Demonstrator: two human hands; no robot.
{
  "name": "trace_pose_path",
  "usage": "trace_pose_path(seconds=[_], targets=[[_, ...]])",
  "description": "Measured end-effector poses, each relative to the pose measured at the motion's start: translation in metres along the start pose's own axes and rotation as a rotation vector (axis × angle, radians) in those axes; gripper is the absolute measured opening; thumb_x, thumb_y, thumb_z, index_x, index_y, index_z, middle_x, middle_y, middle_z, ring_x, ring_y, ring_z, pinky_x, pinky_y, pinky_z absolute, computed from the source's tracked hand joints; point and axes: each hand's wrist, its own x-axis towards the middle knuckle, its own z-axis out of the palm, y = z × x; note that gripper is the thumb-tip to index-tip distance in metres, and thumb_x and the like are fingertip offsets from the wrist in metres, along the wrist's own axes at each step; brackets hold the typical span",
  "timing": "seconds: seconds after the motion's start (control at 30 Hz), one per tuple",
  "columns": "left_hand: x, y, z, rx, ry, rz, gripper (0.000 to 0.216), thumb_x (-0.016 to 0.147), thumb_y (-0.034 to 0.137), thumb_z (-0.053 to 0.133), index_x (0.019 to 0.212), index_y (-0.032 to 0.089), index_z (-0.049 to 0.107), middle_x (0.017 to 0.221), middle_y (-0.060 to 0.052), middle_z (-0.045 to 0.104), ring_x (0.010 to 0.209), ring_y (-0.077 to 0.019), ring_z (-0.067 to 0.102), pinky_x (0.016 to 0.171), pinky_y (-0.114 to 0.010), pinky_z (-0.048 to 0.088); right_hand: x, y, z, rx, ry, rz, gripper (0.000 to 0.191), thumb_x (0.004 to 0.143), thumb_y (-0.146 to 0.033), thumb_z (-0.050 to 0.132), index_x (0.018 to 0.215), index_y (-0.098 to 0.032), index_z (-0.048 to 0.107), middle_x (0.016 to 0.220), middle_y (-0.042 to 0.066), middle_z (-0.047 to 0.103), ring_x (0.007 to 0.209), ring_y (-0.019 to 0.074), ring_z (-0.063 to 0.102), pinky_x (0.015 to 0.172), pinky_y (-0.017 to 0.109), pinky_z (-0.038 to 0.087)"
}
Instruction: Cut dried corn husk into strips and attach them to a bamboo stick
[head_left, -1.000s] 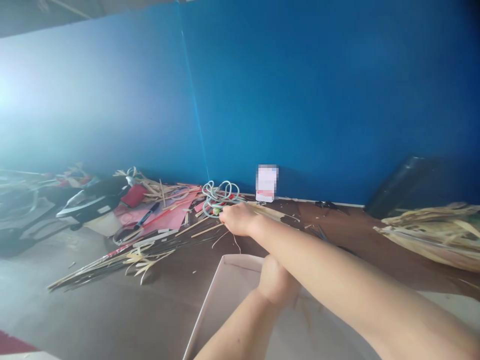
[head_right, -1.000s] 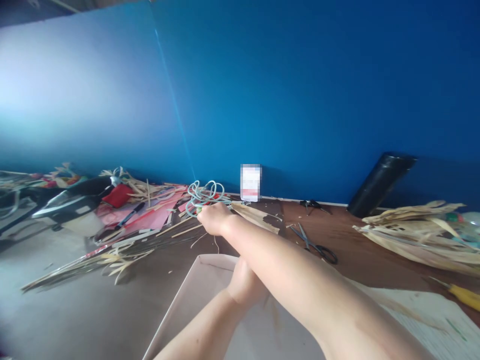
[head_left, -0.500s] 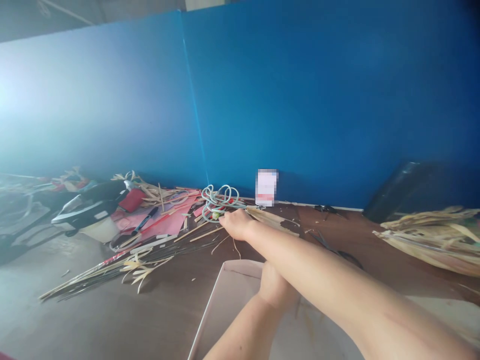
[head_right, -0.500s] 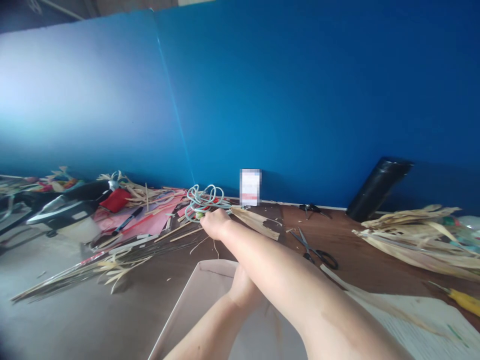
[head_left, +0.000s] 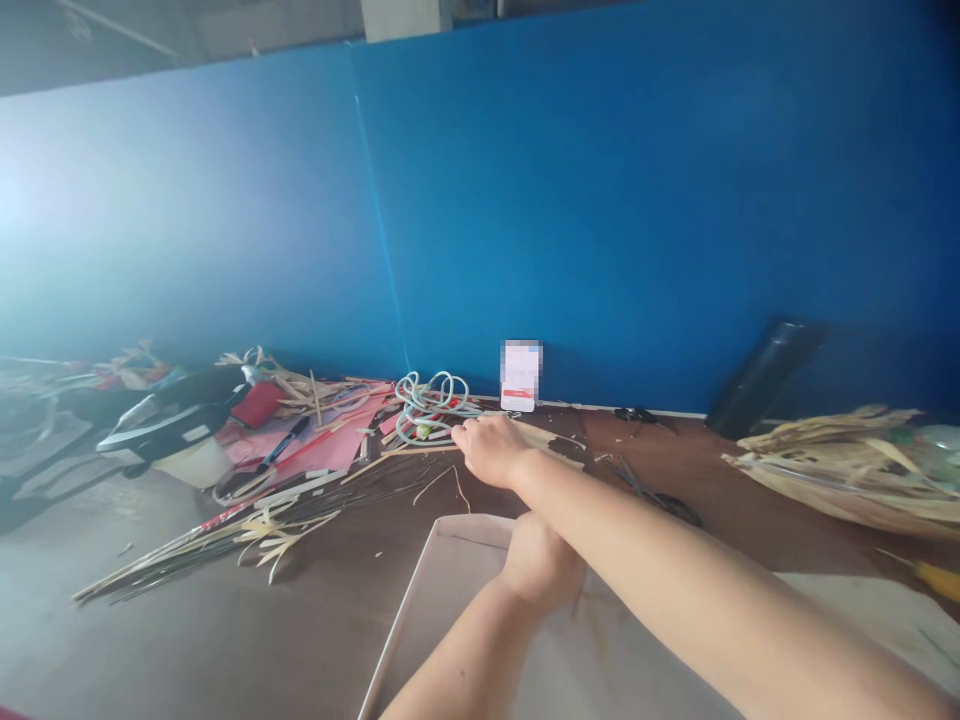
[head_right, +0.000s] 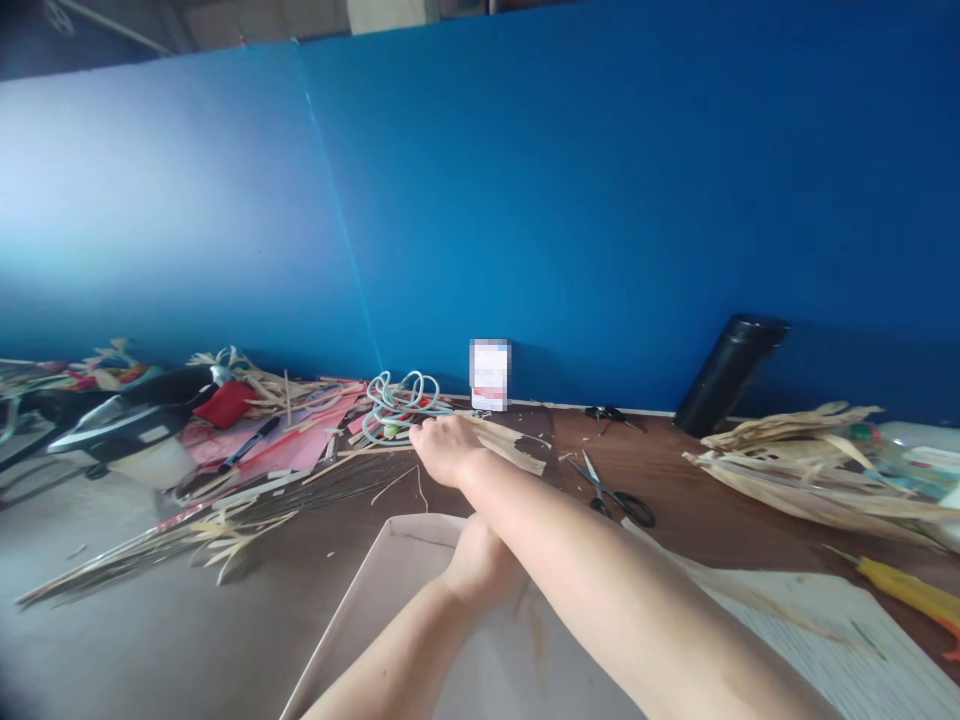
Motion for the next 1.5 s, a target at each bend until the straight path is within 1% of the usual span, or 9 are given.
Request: trace_pose_path(seconds=[0.2, 0.33, 0.4, 0.57, 0.7, 0.83, 1.1, 1.3, 1.5], targets=[[0.001, 0.003, -0.003, 0.07, 0.047, 0.007, 0.02, 0.076, 0.018, 0.049, 0.088, 0.017, 0.065, 0.086, -0.007, 0.066, 0.075, -0.0193, 0.059, 0.067, -0.028, 0.044, -0.046, 0.021, -0.036, 0.043, 0.2, 0.171, 0.014, 0.087, -0.018, 0.042, 0.092, -0.018, 0.055, 0.094, 0.008, 0.064, 0.089, 0.0223, 0.058, 0.068, 0.03, 0.043], [0.002, 0.006, -0.005, -0.061, 0.108, 0.028, 0.01, 0.074, 0.016, 0.053, 0.076, 0.017, 0.063, 0.076, -0.002, 0.064, 0.071, -0.0136, 0.055, 0.067, -0.024, 0.041, -0.1, 0.03, -0.045, 0.368, 0.585, 0.352, 0.011, 0.087, -0.022, 0.046, 0.09, -0.019, 0.056, 0.089, 0.006, 0.063, 0.087, 0.0202, 0.057, 0.075, 0.03, 0.043], [0.002, 0.008, -0.007, -0.173, 0.108, -0.043, 0.009, 0.075, 0.018, 0.054, 0.076, 0.017, 0.062, 0.073, -0.001, 0.063, 0.067, -0.0118, 0.054, 0.064, -0.023, 0.041, -0.129, 0.029, -0.043, 0.605, 0.663, 0.452, 0.016, 0.089, -0.027, 0.045, 0.101, -0.02, 0.054, 0.093, 0.007, 0.062, 0.083, 0.0184, 0.058, 0.074, 0.029, 0.045], [0.005, 0.011, -0.013, -0.617, 0.052, -0.325, 0.02, 0.076, 0.033, 0.055, 0.082, 0.014, 0.059, 0.068, -0.001, 0.06, 0.047, -0.0075, 0.045, 0.04, -0.019, 0.032, -0.185, 0.02, -0.022, 1.186, 0.504, 0.683, 0.023, 0.091, -0.04, 0.042, 0.103, -0.022, 0.05, 0.075, 0.001, 0.058, 0.054, 0.0116, 0.051, 0.055, 0.025, 0.045], [0.007, 0.015, -0.022, -0.783, 0.056, -0.342, 0.026, 0.074, 0.037, 0.06, 0.081, 0.012, 0.057, 0.056, 0.003, 0.049, 0.042, -0.0053, 0.038, 0.038, -0.018, 0.028, -0.204, 0.018, -0.004, 1.339, 0.39, 0.797, 0.026, 0.086, -0.045, 0.049, 0.098, -0.023, 0.054, 0.082, 0.002, 0.059, 0.064, 0.0126, 0.052, 0.058, 0.023, 0.044], [0.006, 0.018, -0.027, -0.881, -0.013, -0.35, 0.029, 0.072, 0.035, 0.064, 0.087, 0.012, 0.057, 0.065, 0.001, 0.053, 0.046, -0.0045, 0.041, 0.039, -0.018, 0.031, -0.208, 0.016, 0.008, 1.417, 0.268, 0.804, 0.027, 0.086, -0.048, 0.049, 0.09, -0.023, 0.058, 0.068, -0.002, 0.053, 0.053, 0.0096, 0.04, 0.046, 0.02, 0.032], [0.003, 0.02, -0.019, -0.805, -0.114, -0.36, 0.03, 0.072, 0.035, 0.066, 0.086, 0.01, 0.059, 0.061, 0.001, 0.052, 0.047, -0.005, 0.041, 0.04, -0.018, 0.031, -0.211, 0.01, 0.012, 1.605, 0.129, 0.793, 0.038, 0.087, -0.048, 0.047, 0.117, -0.026, 0.053, 0.065, -0.004, 0.044, 0.055, 0.0102, 0.037, 0.047, 0.021, 0.029], [0.002, 0.018, -0.019, -0.754, -0.112, -0.385, 0.031, 0.072, 0.038, 0.064, 0.086, 0.012, 0.057, 0.067, -0.001, 0.056, 0.049, -0.0058, 0.043, 0.042, -0.018, 0.032, -0.214, 0.016, 0.004, 1.574, 0.127, 0.811, 0.032, 0.086, -0.045, 0.048, 0.107, -0.025, 0.063, 0.063, -0.003, 0.045, 0.059, 0.0122, 0.04, 0.051, 0.022, 0.031], [0.001, 0.015, -0.019, -0.644, -0.158, -0.374, 0.033, 0.071, 0.042, 0.063, 0.086, 0.012, 0.059, 0.057, 0.001, 0.052, 0.046, -0.0059, 0.04, 0.043, -0.019, 0.03, -0.209, 0.016, 0.001, 1.593, 0.159, 0.872, 0.034, 0.082, -0.051, 0.052, 0.092, -0.023, 0.067, 0.063, -0.002, 0.051, 0.054, 0.0109, 0.038, 0.047, 0.022, 0.027]])
